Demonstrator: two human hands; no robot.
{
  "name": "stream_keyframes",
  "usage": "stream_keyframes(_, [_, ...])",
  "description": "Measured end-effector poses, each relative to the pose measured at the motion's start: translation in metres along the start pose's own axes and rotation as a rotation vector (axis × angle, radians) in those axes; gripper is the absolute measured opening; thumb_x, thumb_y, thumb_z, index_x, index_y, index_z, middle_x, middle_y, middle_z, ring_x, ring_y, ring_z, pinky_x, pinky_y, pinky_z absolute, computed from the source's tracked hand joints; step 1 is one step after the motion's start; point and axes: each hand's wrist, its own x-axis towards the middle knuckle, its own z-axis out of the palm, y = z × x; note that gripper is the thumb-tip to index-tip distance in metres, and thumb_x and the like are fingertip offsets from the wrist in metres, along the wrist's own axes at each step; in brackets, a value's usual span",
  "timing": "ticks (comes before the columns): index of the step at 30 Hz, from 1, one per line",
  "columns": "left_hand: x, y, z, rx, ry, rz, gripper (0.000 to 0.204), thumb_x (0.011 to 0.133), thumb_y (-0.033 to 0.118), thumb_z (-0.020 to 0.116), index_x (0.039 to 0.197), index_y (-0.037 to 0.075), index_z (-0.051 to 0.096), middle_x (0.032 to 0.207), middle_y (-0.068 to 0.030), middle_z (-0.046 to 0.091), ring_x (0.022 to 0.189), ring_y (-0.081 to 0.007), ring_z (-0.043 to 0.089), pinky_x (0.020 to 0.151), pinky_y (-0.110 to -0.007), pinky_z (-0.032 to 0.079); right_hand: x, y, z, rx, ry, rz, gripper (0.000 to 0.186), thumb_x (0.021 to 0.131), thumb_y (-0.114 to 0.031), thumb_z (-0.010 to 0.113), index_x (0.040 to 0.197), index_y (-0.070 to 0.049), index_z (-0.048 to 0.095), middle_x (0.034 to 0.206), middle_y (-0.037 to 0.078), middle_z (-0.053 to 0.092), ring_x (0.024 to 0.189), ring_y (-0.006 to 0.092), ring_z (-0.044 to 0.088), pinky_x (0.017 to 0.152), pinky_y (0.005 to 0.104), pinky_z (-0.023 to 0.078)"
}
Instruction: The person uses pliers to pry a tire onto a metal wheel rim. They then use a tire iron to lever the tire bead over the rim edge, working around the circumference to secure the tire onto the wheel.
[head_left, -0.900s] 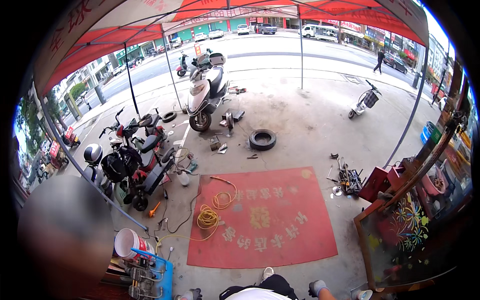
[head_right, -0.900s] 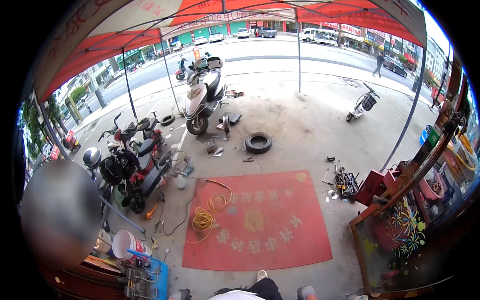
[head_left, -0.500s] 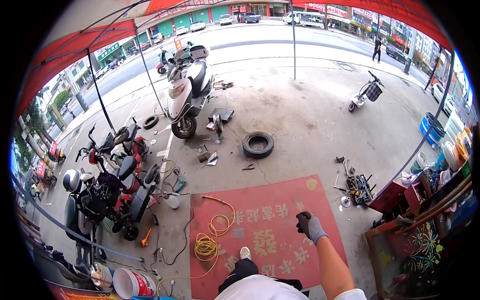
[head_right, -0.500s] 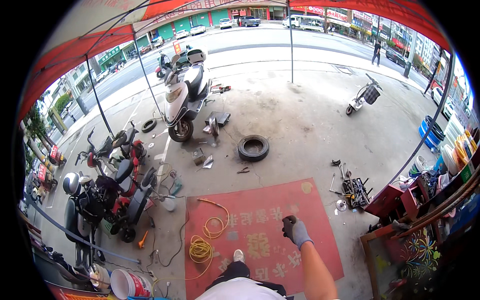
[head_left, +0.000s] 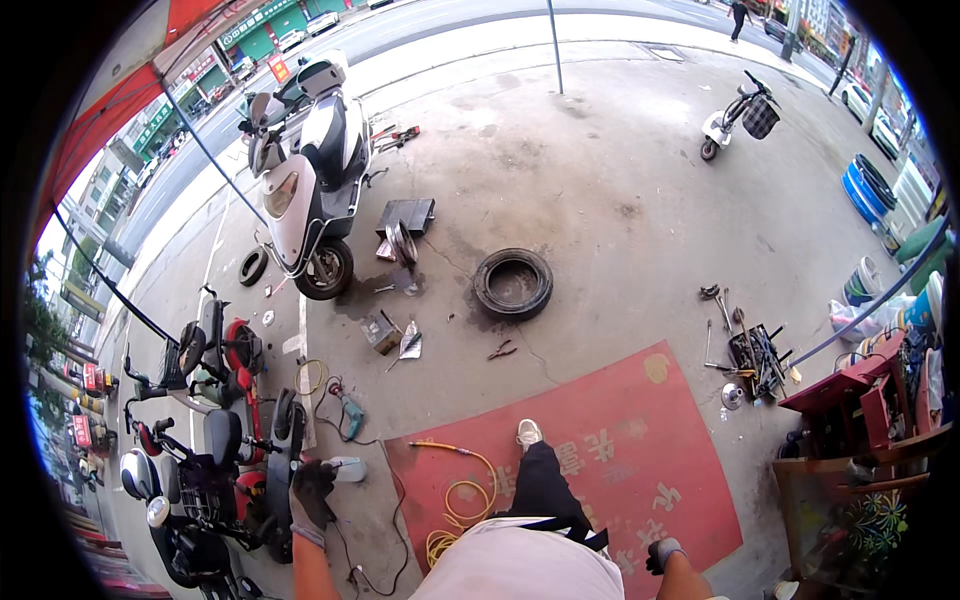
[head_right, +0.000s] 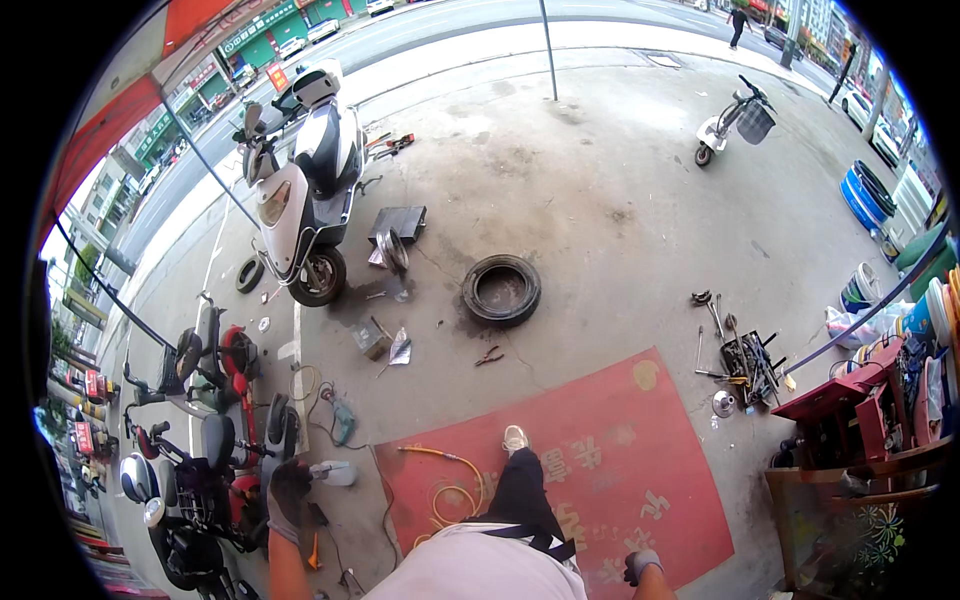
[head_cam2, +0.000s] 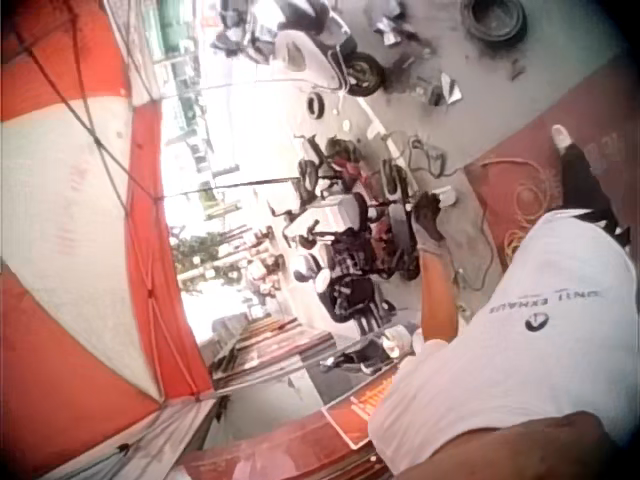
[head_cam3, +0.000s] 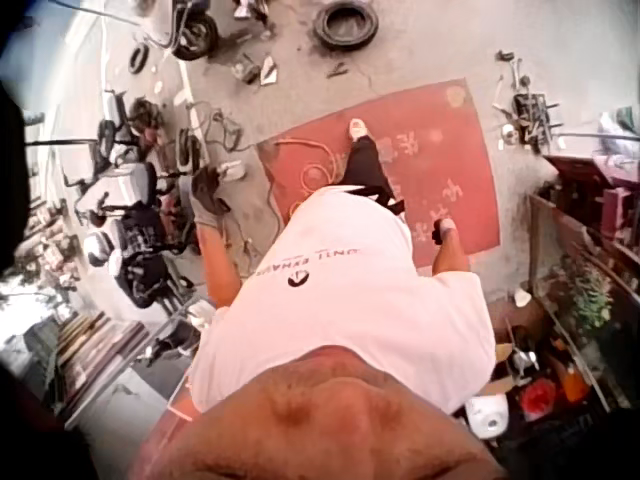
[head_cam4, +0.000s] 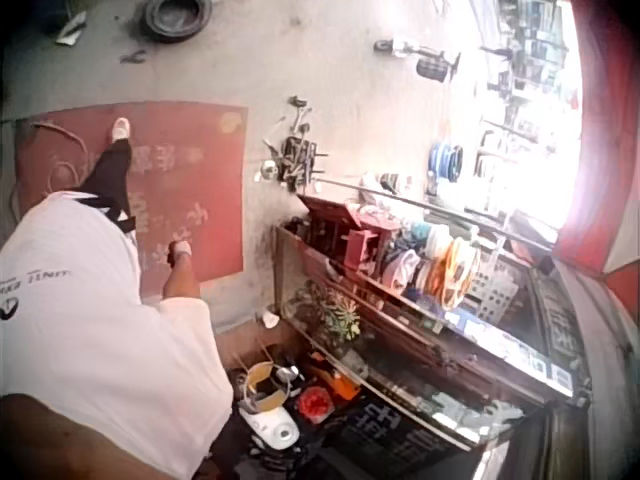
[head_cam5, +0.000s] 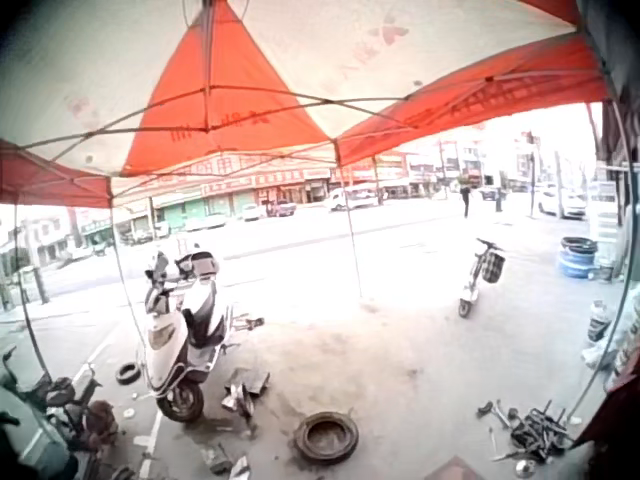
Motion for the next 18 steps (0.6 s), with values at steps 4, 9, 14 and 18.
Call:
stream_keyframes(4, [0.028, -0.112, -0.024, 0.275, 0.153, -0.799, 0.037, 0.093, 0.033, 0.052, 0.122, 0.011, 0.055, 0.113, -0.0136, 0.066, 0.091, -0.0256, 0.064, 0.065, -0.039, 0.047, -0.035, -0.223, 0.068, -0.008, 0.257, -0.543, 0.036, 0.093, -0.024, 0.046, 0.124, -0.008, 0.054, 0.104, 0.012, 0.053, 0.093, 0.0247, 0.051, 0.075, 0.0402, 0.044])
stream_keyframes(9, [0.082, -0.099, 0.044, 0.339, 0.115, -1.039, 0.037, 0.093, 0.035, 0.051, 0.121, 0.011, 0.055, 0.113, -0.0139, 0.065, 0.094, -0.0269, 0.063, 0.07, -0.04, 0.048, -0.256, -0.472, 0.167, 0.006, 0.139, -1.226, 0.029, 0.094, -0.02, 0.048, 0.115, -0.004, 0.061, 0.075, 0.011, 0.062, 0.06, 0.0174, 0.06, 0.054, 0.032, 0.048])
stream_keyframes(14, [0.17, -0.069, 0.028, 0.302, 0.148, -1.079, 0.037, 0.094, 0.037, 0.05, 0.119, 0.011, 0.056, 0.114, -0.0141, 0.065, 0.096, -0.0282, 0.063, 0.075, -0.042, 0.048, -0.388, -0.607, 0.223, 0.025, 0.103, -1.446, 0.04, 0.095, -0.014, 0.048, 0.134, -0.005, 0.041, 0.08, 0.01, 0.06, 0.064, 0.0145, 0.058, 0.057, 0.03, 0.047])
stream_keyframes(18, [0.282, -0.054, 0.014, 0.293, 0.106, -1.112, 0.038, 0.094, 0.039, 0.049, 0.118, 0.011, 0.056, 0.114, -0.0143, 0.064, 0.097, -0.0292, 0.063, 0.079, -0.044, 0.048, -0.328, -0.677, 0.216, 0.11, 0.29, -1.112, 0.031, 0.095, -0.011, 0.048, 0.124, -0.001, 0.046, 0.086, 0.016, 0.064, 0.062, 0.0192, 0.062, 0.055, 0.0326, 0.05])
